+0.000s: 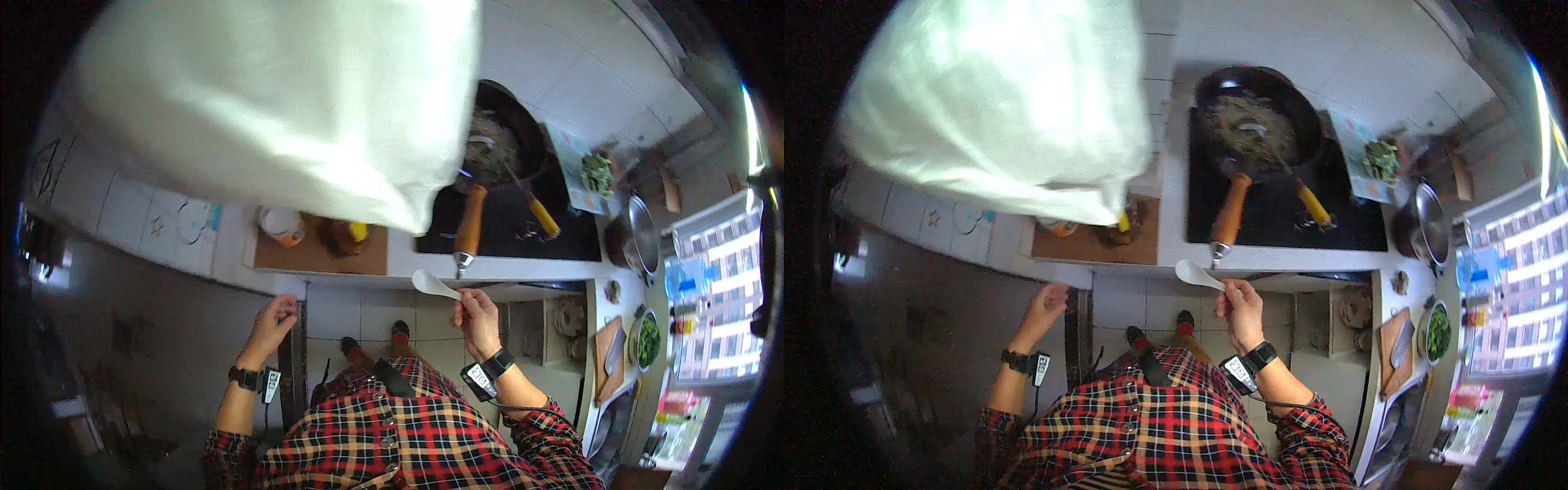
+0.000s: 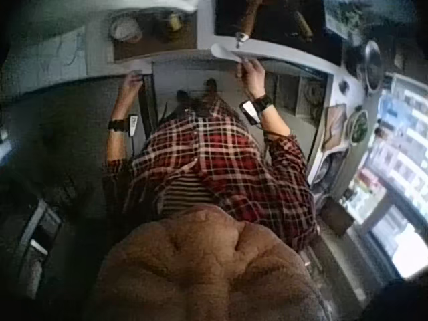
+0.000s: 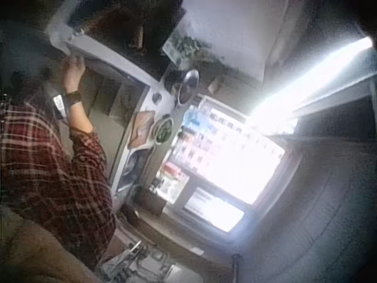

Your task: The person stir-fries chopped garlic in a wok, then adds shredded vegetables and continues to stir. Water is poured into the wok from a large bottle, followed by a spoonful of white powder. The person stirs the mixture throughout.

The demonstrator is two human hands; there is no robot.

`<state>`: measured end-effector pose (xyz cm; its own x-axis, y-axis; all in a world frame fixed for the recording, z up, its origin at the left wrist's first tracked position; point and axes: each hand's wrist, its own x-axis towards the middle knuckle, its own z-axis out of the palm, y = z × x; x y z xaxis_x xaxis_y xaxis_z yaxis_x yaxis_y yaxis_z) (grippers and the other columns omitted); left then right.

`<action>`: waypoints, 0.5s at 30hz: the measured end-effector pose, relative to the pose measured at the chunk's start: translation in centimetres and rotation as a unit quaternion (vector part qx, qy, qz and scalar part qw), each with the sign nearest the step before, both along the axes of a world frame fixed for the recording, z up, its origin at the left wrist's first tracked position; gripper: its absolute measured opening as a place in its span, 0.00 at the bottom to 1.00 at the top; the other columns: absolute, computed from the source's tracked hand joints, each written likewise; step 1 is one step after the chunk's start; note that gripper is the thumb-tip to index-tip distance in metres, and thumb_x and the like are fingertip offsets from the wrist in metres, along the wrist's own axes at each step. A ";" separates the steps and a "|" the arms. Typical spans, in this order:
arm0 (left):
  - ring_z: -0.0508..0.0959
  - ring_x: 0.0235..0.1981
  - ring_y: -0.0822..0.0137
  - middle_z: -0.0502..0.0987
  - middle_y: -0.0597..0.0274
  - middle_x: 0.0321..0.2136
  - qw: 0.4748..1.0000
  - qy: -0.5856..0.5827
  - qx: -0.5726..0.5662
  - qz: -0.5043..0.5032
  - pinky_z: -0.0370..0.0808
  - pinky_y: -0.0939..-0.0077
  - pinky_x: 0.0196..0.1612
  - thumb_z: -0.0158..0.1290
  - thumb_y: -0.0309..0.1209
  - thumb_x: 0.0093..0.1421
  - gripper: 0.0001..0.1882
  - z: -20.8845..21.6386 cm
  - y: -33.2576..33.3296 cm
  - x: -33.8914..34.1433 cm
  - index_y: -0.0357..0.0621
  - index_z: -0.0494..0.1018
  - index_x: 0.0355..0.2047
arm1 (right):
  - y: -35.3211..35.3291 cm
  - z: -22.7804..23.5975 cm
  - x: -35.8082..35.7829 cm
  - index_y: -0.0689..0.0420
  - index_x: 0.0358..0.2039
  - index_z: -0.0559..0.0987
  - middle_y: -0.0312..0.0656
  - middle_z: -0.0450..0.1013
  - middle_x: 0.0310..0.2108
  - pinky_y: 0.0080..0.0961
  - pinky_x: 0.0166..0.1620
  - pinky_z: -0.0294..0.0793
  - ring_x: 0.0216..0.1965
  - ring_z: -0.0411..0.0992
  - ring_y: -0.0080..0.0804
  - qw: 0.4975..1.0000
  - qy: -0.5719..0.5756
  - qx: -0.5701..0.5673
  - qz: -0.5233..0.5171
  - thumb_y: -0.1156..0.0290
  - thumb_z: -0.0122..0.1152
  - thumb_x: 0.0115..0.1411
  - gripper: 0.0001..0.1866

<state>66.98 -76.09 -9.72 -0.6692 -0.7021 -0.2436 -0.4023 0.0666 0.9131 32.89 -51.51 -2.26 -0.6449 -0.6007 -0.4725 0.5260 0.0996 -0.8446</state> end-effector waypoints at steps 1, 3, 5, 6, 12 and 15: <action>0.78 0.46 0.66 0.79 0.59 0.46 0.999 -0.019 0.035 -0.012 0.75 0.72 0.49 0.57 0.24 0.57 0.20 0.2 0.5 -0.4 0.41 0.71 0.52 | 1.4 0.1 -0.9 0.61 0.45 0.72 0.35 0.69 0.25 0.24 0.28 0.67 0.20 0.64 0.23 1.000 0.000 0.000 -0.022 0.68 0.48 0.70 0.10; 0.78 0.45 0.69 0.78 0.61 0.45 0.996 -0.057 0.008 -0.069 0.74 0.72 0.49 0.55 0.23 0.59 0.18 0.7 2.0 -1.1 0.40 0.71 0.51 | 4.1 0.3 -2.8 0.60 0.44 0.73 0.35 0.69 0.24 0.22 0.27 0.67 0.20 0.64 0.22 0.998 0.027 -0.007 -0.060 0.68 0.49 0.70 0.10; 0.78 0.44 0.70 0.79 0.61 0.44 0.995 -0.051 0.021 -0.085 0.74 0.73 0.49 0.54 0.23 0.60 0.16 0.9 3.3 -2.3 0.39 0.71 0.50 | 6.5 0.0 -4.7 0.60 0.44 0.73 0.35 0.70 0.23 0.21 0.26 0.66 0.19 0.64 0.22 0.995 0.022 -0.020 -0.098 0.68 0.50 0.69 0.10; 0.79 0.43 0.67 0.79 0.59 0.43 0.995 -0.047 0.012 -0.091 0.75 0.72 0.49 0.55 0.24 0.60 0.17 1.0 3.9 -3.2 0.39 0.72 0.50 | 7.7 -0.1 -5.8 0.59 0.44 0.74 0.34 0.71 0.23 0.20 0.26 0.67 0.19 0.65 0.21 0.992 0.053 0.010 -0.111 0.68 0.51 0.69 0.09; 0.79 0.44 0.65 0.80 0.55 0.44 0.994 -0.060 0.028 -0.085 0.75 0.71 0.49 0.55 0.26 0.60 0.17 2.6 6.5 -6.8 0.37 0.72 0.50 | 13.9 1.8 -14.4 0.62 0.41 0.75 0.35 0.70 0.22 0.18 0.21 0.66 0.18 0.65 0.21 0.964 0.124 0.000 -0.235 0.68 0.52 0.67 0.10; 0.79 0.44 0.65 0.79 0.55 0.44 0.996 -0.030 0.022 -0.086 0.75 0.72 0.48 0.55 0.26 0.61 0.17 3.4 7.4 -8.6 0.36 0.72 0.50 | 14.1 5.0 -20.3 0.60 0.40 0.75 0.34 0.69 0.21 0.17 0.21 0.65 0.17 0.64 0.20 0.941 0.226 -0.011 -0.251 0.66 0.54 0.67 0.10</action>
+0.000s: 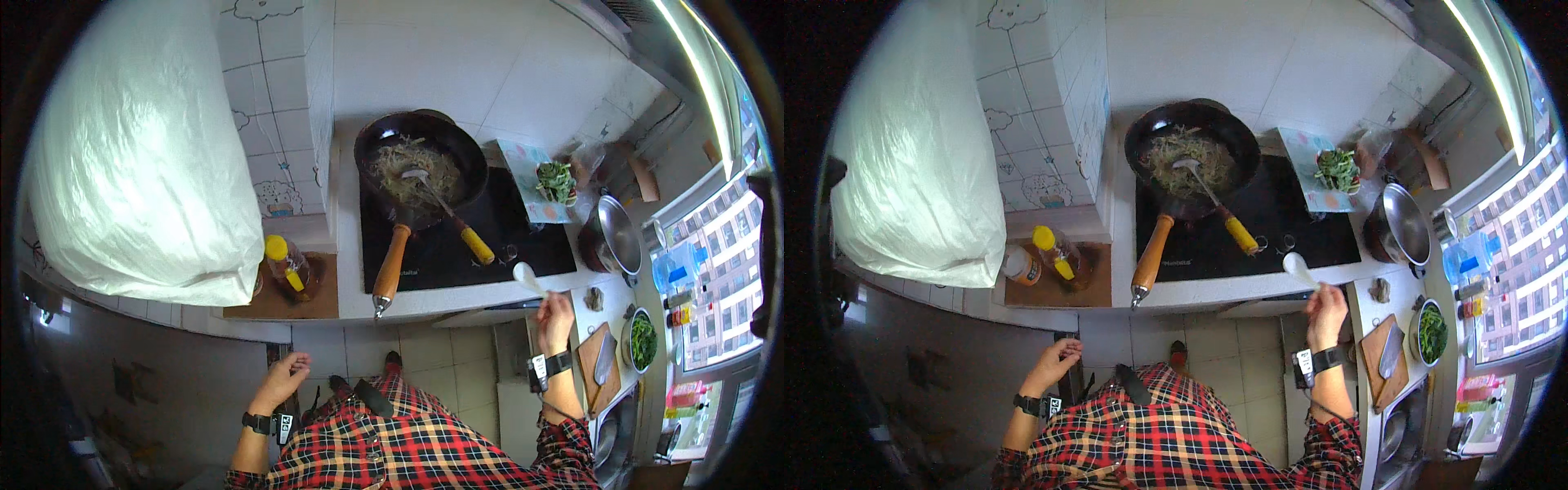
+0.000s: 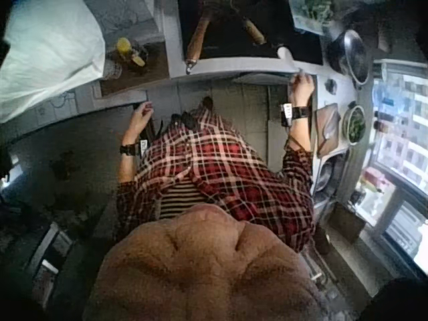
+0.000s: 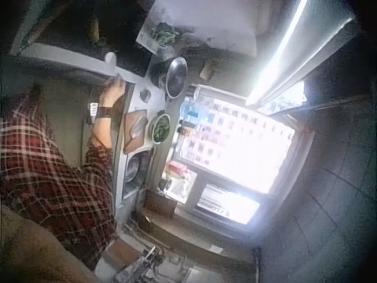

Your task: The person stir-fries chopped garlic in a wok, then adds shredded vegetables and continues to stir. Water is poured into the wok from a large bottle, followed by a spoonful of white powder. The person stirs the mixture throughout.

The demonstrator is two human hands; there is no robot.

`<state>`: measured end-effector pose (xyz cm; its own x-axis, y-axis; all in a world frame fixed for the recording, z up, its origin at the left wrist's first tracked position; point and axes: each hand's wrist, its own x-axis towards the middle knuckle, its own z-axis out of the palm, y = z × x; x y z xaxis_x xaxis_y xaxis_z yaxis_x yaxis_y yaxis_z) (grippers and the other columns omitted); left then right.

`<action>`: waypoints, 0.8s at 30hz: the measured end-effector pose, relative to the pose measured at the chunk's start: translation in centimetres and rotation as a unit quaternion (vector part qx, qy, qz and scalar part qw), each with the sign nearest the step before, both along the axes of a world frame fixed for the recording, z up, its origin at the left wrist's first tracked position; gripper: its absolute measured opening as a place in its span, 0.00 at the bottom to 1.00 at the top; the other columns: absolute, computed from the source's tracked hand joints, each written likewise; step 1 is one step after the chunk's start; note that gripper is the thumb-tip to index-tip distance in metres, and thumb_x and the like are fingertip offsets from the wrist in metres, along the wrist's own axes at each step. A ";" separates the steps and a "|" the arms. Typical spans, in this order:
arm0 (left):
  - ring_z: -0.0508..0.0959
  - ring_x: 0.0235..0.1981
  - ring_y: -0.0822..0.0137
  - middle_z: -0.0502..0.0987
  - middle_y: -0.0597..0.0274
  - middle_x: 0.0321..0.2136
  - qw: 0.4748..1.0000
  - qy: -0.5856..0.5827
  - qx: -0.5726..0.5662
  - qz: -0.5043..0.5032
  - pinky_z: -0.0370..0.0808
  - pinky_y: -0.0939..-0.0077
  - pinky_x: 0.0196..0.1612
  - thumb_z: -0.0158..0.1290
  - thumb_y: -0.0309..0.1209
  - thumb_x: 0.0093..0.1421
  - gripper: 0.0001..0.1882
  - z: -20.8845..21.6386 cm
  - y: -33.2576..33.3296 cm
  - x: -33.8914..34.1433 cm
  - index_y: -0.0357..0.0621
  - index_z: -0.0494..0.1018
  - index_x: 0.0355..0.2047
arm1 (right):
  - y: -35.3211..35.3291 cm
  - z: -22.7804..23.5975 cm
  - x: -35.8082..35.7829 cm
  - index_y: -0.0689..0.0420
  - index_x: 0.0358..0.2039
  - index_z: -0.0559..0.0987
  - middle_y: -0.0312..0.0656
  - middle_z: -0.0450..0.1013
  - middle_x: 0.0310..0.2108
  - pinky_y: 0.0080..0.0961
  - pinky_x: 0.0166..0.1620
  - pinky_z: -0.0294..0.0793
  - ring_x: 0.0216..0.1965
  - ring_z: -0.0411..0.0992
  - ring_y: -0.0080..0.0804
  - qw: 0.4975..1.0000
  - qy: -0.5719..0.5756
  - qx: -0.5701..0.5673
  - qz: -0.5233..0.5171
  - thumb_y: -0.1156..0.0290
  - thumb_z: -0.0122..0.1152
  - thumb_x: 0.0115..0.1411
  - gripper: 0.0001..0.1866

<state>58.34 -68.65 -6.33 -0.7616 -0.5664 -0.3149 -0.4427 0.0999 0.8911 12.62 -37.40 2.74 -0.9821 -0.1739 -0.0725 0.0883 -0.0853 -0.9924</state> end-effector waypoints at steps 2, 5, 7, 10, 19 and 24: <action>0.79 0.44 0.65 0.79 0.55 0.44 1.000 -0.006 0.003 0.006 0.75 0.72 0.48 0.55 0.26 0.61 0.16 0.4 0.6 -1.2 0.37 0.72 0.50 | -1.9 2.4 -3.7 0.59 0.39 0.75 0.34 0.69 0.20 0.17 0.21 0.64 0.17 0.64 0.20 0.999 0.018 -0.026 0.023 0.66 0.54 0.67 0.10; 0.80 0.45 0.63 0.80 0.54 0.43 0.999 -0.026 -0.020 0.000 0.75 0.71 0.49 0.55 0.27 0.61 0.17 1.0 1.4 -2.7 0.37 0.72 0.50 | -7.1 5.4 -7.9 0.62 0.40 0.76 0.34 0.69 0.20 0.17 0.21 0.64 0.17 0.65 0.20 0.991 0.094 -0.043 0.089 0.66 0.54 0.67 0.11; 0.80 0.45 0.63 0.80 0.53 0.42 0.999 -0.037 -0.021 0.010 0.75 0.70 0.49 0.55 0.28 0.61 0.17 1.3 1.9 -3.4 0.37 0.72 0.50 | -11.3 7.1 -9.9 0.62 0.39 0.76 0.36 0.70 0.20 0.18 0.21 0.63 0.16 0.64 0.21 0.986 0.122 -0.022 0.110 0.66 0.55 0.66 0.11; 0.80 0.45 0.63 0.80 0.53 0.43 0.999 -0.036 -0.019 0.031 0.75 0.70 0.50 0.55 0.28 0.61 0.17 1.5 2.6 -3.9 0.36 0.72 0.50 | -18.0 9.0 -12.1 0.62 0.36 0.76 0.36 0.70 0.20 0.20 0.20 0.63 0.16 0.65 0.22 0.971 0.174 -0.040 0.161 0.67 0.56 0.66 0.10; 0.80 0.44 0.61 0.80 0.52 0.43 0.995 -0.037 -0.013 0.096 0.75 0.69 0.49 0.55 0.28 0.61 0.17 1.0 5.2 -3.0 0.34 0.72 0.49 | -32.2 9.8 -14.7 0.62 0.35 0.75 0.39 0.71 0.19 0.24 0.18 0.66 0.14 0.67 0.25 0.951 0.232 0.042 0.201 0.69 0.53 0.66 0.09; 0.80 0.42 0.66 0.80 0.57 0.42 0.992 -0.036 -0.017 0.116 0.76 0.72 0.47 0.54 0.27 0.62 0.16 0.3 6.0 -2.4 0.37 0.72 0.50 | -35.0 9.6 -15.4 0.62 0.35 0.75 0.38 0.71 0.18 0.22 0.17 0.67 0.14 0.68 0.23 0.934 0.281 0.092 0.200 0.68 0.54 0.66 0.10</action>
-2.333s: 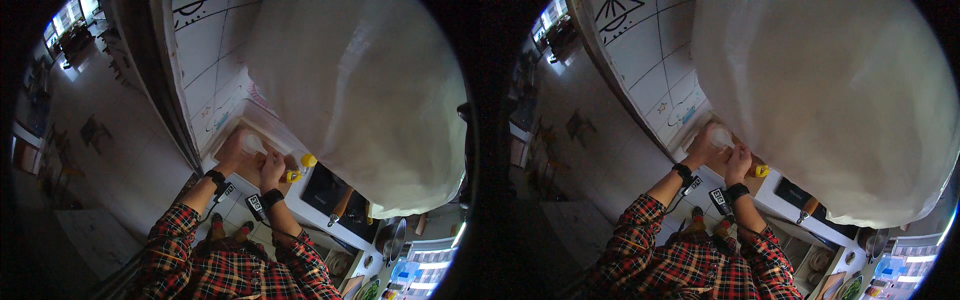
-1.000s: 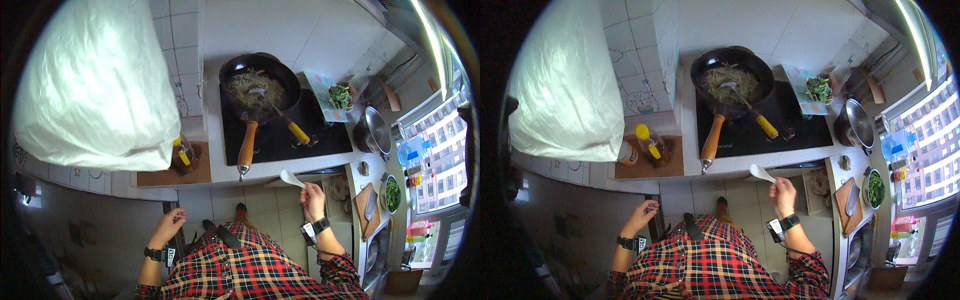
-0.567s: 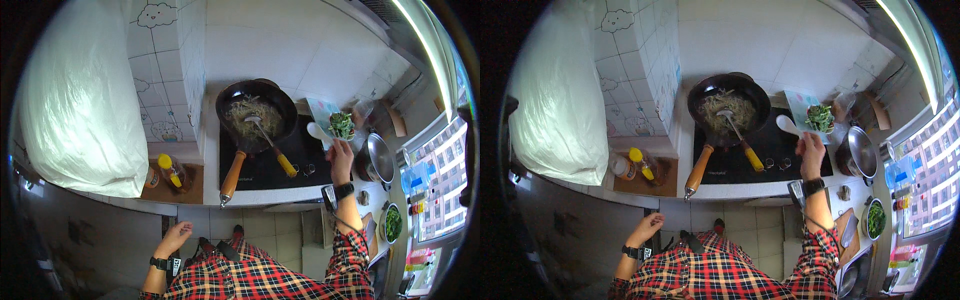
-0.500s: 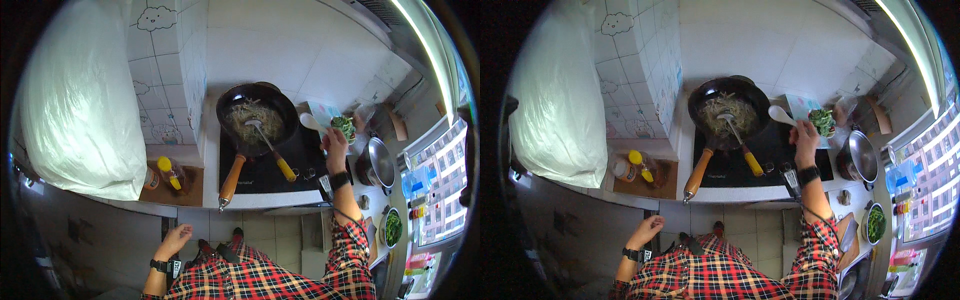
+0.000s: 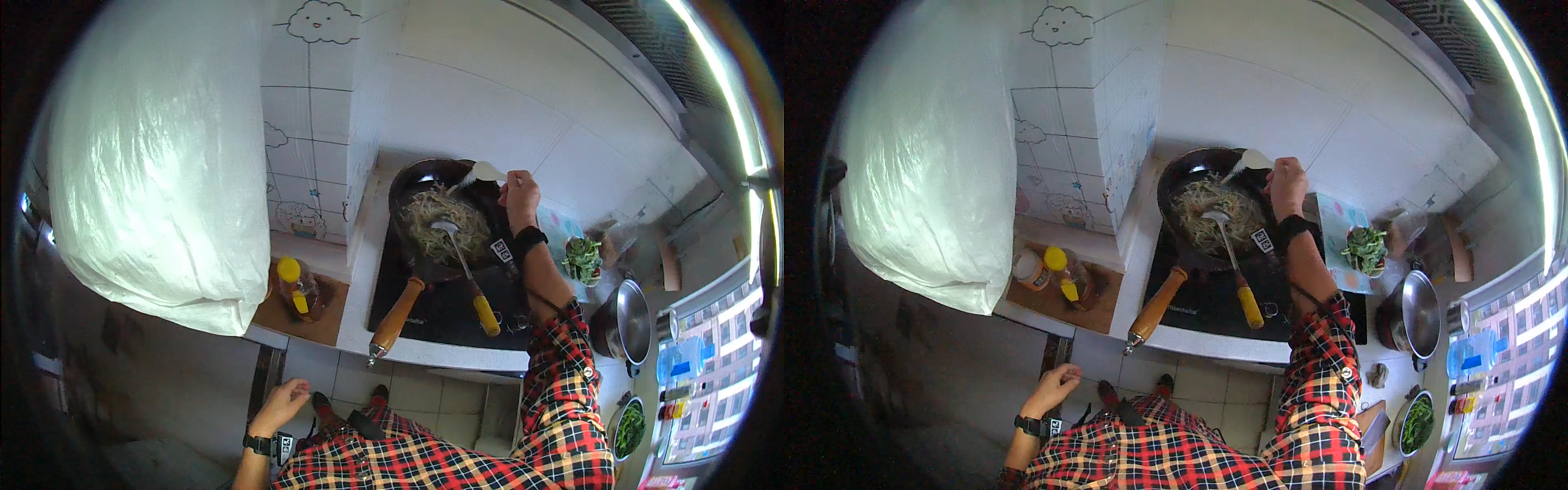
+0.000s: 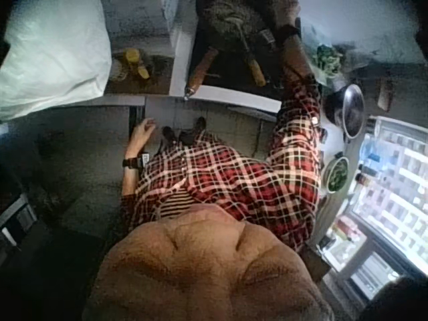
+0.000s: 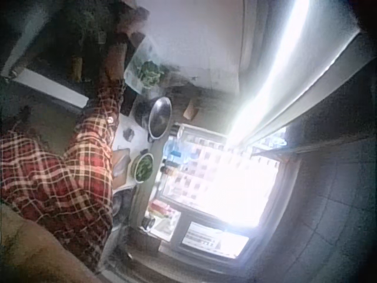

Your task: The person stir-fries chopped garlic in a wok, then adds shredded vegetables and continues to stir. Water is poured into the wok from a large bottle, followed by a spoonful of white powder. The person stirs the mixture throughout.

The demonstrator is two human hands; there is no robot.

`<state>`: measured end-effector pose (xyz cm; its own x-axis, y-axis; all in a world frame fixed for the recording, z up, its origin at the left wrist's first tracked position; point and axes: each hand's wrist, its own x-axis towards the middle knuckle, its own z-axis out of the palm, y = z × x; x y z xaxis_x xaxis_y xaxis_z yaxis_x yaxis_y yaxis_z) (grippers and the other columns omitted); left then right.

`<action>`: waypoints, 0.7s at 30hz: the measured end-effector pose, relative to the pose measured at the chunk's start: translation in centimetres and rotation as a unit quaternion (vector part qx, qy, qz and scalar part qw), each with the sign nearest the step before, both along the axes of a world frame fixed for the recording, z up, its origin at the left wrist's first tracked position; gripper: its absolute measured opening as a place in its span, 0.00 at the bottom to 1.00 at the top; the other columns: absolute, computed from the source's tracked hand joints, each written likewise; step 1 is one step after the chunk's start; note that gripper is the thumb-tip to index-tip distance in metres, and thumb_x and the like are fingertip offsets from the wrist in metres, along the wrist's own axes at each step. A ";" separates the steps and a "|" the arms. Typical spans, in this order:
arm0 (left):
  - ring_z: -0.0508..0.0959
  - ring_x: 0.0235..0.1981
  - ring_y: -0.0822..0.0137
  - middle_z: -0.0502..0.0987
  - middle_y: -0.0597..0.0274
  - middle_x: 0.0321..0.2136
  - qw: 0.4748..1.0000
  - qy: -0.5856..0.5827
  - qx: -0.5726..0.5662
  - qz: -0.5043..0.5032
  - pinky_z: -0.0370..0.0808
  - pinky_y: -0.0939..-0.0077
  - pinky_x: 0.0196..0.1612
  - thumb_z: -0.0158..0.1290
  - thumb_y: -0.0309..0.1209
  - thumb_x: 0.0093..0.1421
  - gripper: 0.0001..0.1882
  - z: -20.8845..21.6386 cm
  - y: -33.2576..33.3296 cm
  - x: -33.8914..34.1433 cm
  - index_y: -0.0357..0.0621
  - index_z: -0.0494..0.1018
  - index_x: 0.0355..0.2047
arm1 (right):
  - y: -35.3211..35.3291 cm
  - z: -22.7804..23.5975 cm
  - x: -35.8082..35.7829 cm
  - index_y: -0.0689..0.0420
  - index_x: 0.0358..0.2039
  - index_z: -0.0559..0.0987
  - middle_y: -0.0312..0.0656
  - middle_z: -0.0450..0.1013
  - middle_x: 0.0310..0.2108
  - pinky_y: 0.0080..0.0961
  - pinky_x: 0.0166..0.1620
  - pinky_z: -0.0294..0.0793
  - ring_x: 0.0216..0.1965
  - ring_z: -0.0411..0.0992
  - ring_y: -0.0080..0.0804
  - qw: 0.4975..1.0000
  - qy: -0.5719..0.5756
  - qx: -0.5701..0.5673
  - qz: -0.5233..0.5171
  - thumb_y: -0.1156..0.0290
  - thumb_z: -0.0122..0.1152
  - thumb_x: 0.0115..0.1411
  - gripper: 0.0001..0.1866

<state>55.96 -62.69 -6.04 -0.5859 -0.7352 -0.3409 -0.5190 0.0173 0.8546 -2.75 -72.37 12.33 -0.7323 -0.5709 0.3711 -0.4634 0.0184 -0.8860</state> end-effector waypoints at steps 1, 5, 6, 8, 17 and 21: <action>0.80 0.42 0.66 0.80 0.57 0.42 1.000 -0.002 -0.005 0.002 0.76 0.72 0.47 0.54 0.27 0.61 0.16 -0.1 -0.1 0.0 0.37 0.72 0.50 | -0.4 -0.1 -0.2 0.62 0.35 0.75 0.38 0.71 0.18 0.22 0.17 0.68 0.14 0.68 0.23 1.000 0.002 0.001 -0.002 0.68 0.54 0.66 0.10; 0.80 0.42 0.67 0.81 0.57 0.41 1.000 0.012 -0.002 0.011 0.76 0.72 0.47 0.55 0.27 0.61 0.16 -0.3 -0.4 -0.2 0.37 0.73 0.49 | -0.9 -0.6 -1.5 0.62 0.36 0.76 0.38 0.71 0.18 0.23 0.17 0.68 0.14 0.68 0.24 1.000 0.005 -0.001 -0.028 0.67 0.53 0.66 0.10; 0.80 0.42 0.66 0.81 0.57 0.41 1.000 0.015 -0.004 0.011 0.76 0.72 0.47 0.55 0.27 0.61 0.16 -0.2 -0.5 -0.3 0.37 0.73 0.49 | -0.8 -0.7 -1.8 0.62 0.36 0.76 0.38 0.71 0.18 0.23 0.17 0.68 0.14 0.68 0.24 0.999 -0.007 -0.012 -0.039 0.67 0.53 0.66 0.10; 0.80 0.42 0.66 0.81 0.57 0.41 1.000 0.021 -0.002 0.012 0.76 0.72 0.47 0.55 0.27 0.61 0.16 -0.2 -0.7 -0.4 0.37 0.73 0.49 | -0.4 -0.9 -2.5 0.62 0.35 0.76 0.39 0.72 0.18 0.24 0.18 0.69 0.14 0.69 0.24 0.999 0.019 0.004 -0.041 0.67 0.53 0.66 0.10; 0.79 0.45 0.60 0.79 0.51 0.43 0.999 0.023 -0.005 -0.030 0.75 0.69 0.48 0.55 0.29 0.61 0.17 -0.1 -2.3 -1.0 0.36 0.71 0.49 | 3.5 -1.6 -4.9 0.62 0.35 0.77 0.39 0.73 0.20 0.23 0.18 0.66 0.15 0.68 0.23 0.994 0.063 0.051 -0.074 0.68 0.54 0.66 0.10; 0.79 0.45 0.59 0.79 0.51 0.43 0.998 0.022 0.000 -0.055 0.75 0.68 0.49 0.54 0.30 0.62 0.17 0.4 -3.6 -1.8 0.36 0.71 0.49 | 5.4 -1.4 -4.7 0.63 0.37 0.76 0.37 0.70 0.19 0.22 0.20 0.65 0.16 0.66 0.23 0.998 -0.030 0.003 -0.052 0.68 0.55 0.65 0.10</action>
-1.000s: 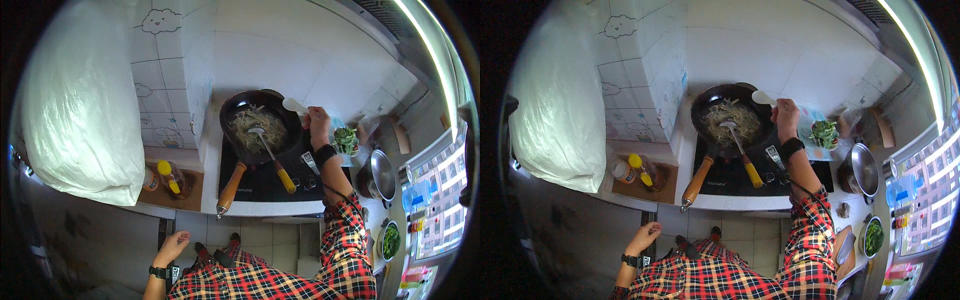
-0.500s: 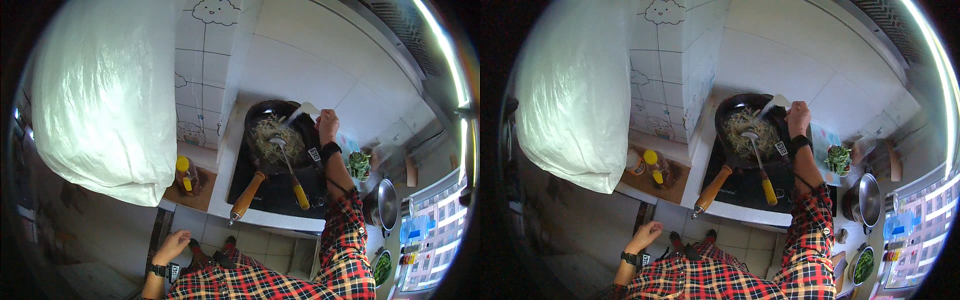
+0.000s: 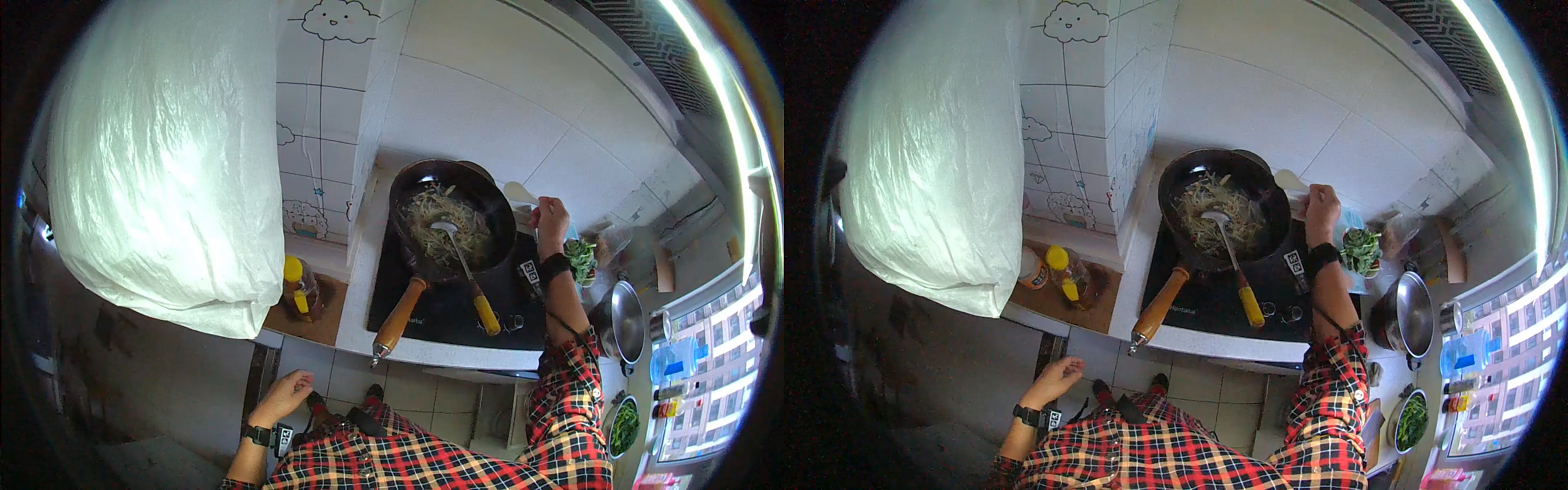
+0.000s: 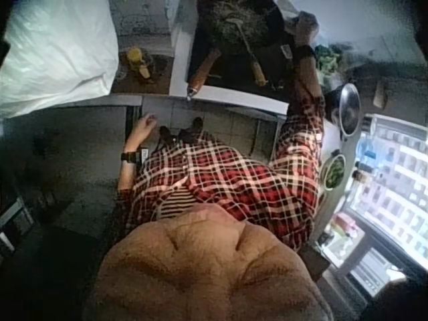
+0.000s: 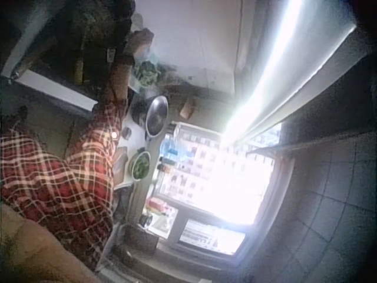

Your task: The person stir-fries chopped garlic in a wok, then adds shredded vegetables and continues to stir. Water is poured into the wok from a large bottle, followed by a spoonful of white powder. The person stirs the mixture throughout.

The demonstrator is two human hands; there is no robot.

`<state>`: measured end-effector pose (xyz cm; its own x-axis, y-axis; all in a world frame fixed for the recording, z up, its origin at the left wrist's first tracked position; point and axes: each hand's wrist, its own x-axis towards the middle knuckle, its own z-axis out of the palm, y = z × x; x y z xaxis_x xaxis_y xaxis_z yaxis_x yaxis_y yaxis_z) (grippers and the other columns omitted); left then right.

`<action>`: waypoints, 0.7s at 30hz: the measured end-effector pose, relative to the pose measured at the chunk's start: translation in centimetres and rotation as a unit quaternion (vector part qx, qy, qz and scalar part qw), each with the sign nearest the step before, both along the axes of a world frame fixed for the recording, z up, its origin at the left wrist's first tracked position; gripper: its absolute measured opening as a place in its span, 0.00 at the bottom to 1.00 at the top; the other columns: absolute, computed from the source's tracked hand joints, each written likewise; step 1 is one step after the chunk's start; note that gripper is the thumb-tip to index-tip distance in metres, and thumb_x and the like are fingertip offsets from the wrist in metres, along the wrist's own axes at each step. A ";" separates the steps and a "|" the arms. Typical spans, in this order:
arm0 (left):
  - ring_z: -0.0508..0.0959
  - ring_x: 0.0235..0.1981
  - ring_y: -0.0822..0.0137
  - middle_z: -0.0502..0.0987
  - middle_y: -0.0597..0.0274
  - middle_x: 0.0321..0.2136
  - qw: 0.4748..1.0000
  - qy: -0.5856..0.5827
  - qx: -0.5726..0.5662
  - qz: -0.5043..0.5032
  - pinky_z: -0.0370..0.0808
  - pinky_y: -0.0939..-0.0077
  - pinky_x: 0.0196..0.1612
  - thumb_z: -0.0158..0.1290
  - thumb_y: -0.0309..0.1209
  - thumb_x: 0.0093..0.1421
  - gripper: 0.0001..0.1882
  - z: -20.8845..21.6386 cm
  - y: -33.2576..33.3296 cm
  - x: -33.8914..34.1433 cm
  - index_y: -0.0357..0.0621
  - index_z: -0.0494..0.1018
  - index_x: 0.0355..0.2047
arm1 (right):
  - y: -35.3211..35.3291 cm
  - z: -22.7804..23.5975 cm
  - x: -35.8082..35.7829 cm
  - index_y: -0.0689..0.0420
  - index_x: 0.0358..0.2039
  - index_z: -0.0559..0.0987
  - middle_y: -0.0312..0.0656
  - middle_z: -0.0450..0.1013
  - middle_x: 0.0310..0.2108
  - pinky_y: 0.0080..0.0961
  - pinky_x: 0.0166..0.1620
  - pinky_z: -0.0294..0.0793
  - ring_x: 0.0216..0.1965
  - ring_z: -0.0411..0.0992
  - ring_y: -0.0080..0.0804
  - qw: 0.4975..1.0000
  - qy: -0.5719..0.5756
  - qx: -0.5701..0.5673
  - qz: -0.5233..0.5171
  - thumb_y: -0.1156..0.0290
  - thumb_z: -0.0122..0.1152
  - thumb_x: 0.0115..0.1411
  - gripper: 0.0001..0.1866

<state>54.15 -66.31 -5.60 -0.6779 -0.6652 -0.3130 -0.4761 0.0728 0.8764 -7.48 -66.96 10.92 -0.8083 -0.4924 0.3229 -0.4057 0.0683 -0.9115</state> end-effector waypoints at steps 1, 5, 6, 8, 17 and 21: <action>0.79 0.45 0.59 0.79 0.51 0.42 1.000 -0.001 0.001 -0.003 0.75 0.68 0.48 0.54 0.30 0.62 0.17 0.1 -0.3 -0.1 0.36 0.71 0.49 | 0.5 0.3 0.5 0.63 0.38 0.76 0.37 0.70 0.19 0.22 0.21 0.65 0.16 0.66 0.23 1.000 -0.023 -0.013 0.012 0.68 0.56 0.65 0.10; 0.79 0.46 0.57 0.79 0.51 0.42 1.000 -0.011 -0.010 -0.020 0.75 0.67 0.48 0.54 0.31 0.62 0.17 0.2 -0.4 -0.2 0.35 0.71 0.49 | 4.1 2.7 5.0 0.63 0.36 0.76 0.38 0.71 0.22 0.23 0.21 0.68 0.17 0.67 0.26 0.978 -0.176 -0.074 0.083 0.68 0.56 0.65 0.10; 0.79 0.46 0.57 0.79 0.51 0.43 1.000 -0.005 -0.019 -0.025 0.75 0.67 0.48 0.54 0.31 0.61 0.17 -0.1 -0.1 0.1 0.36 0.71 0.49 | 5.1 3.4 7.2 0.63 0.39 0.76 0.37 0.70 0.22 0.22 0.22 0.65 0.17 0.65 0.25 0.969 -0.210 -0.087 0.100 0.68 0.54 0.67 0.10; 0.79 0.46 0.56 0.79 0.50 0.44 0.999 -0.009 -0.020 -0.036 0.76 0.66 0.48 0.54 0.31 0.61 0.17 -0.4 -0.2 0.4 0.36 0.71 0.49 | 6.7 5.1 11.5 0.63 0.41 0.75 0.36 0.69 0.21 0.22 0.22 0.62 0.17 0.63 0.24 0.948 -0.267 -0.095 0.148 0.68 0.53 0.67 0.10; 0.80 0.44 0.57 0.79 0.50 0.44 0.997 0.054 -0.035 -0.038 0.76 0.66 0.47 0.55 0.31 0.61 0.18 -1.8 -1.0 3.0 0.37 0.70 0.50 | 10.6 7.0 36.1 0.63 0.51 0.71 0.42 0.75 0.28 0.23 0.30 0.73 0.22 0.72 0.27 0.844 -0.413 0.070 0.336 0.68 0.50 0.69 0.15; 0.79 0.46 0.61 0.78 0.52 0.46 0.996 0.066 -0.036 -0.044 0.75 0.69 0.50 0.54 0.30 0.63 0.18 -2.7 -1.3 6.0 0.37 0.69 0.53 | 7.6 3.1 43.8 0.65 0.53 0.70 0.47 0.77 0.36 0.25 0.39 0.76 0.30 0.76 0.29 0.774 -0.476 0.087 0.408 0.67 0.49 0.69 0.17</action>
<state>60.13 -67.65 -8.34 -0.7668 -0.6188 -0.1706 -0.3455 0.1739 0.9222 36.29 -59.40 14.01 -0.0365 -0.9338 -0.3559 0.4720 0.2978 -0.8298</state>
